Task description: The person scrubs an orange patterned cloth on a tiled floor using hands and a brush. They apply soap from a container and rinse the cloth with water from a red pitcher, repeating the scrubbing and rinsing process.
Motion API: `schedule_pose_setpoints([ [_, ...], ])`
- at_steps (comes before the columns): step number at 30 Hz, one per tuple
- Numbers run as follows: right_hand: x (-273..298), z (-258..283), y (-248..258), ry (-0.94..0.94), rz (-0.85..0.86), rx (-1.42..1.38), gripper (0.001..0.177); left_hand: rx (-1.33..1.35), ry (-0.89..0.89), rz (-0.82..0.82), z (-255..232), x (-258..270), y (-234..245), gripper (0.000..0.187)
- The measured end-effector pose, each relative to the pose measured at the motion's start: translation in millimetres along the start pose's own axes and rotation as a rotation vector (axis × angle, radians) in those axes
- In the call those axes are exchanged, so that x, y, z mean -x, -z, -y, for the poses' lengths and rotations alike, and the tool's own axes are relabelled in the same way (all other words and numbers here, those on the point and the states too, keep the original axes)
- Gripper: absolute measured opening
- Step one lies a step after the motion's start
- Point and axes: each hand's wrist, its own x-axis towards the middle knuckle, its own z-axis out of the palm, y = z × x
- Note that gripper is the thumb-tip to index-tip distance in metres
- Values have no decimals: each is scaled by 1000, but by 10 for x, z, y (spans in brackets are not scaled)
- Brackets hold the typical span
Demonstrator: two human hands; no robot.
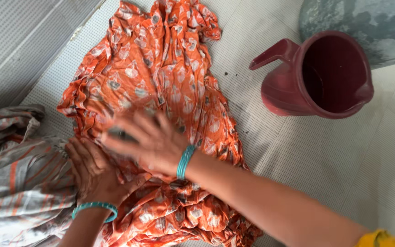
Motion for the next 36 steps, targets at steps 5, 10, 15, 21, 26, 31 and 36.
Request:
schedule_pose_setpoints([
  [5,-468,-826,220,-229,-4,214,104,129,25,32,38,-88,-67,170],
  [10,-665,-809,103,-465,-39,102,86,105,64,115,6,-96,19,171],
  [15,-237,158,-124,-130,-91,41,91,-31,24,190,-51,-77,131,161],
  [21,-250,-336,51,-105,76,236,104,-22,105,238,-39,-70,150,170],
  [26,-556,-984,291,-436,-46,183,84,52,115,226,-32,-100,136,174],
  [31,-446,-312,102,-321,-17,211,88,3,122,288,-67,-93,175,172],
  [36,-182,-55,132,63,45,181,106,-61,99,354,-60,-106,231,168],
])
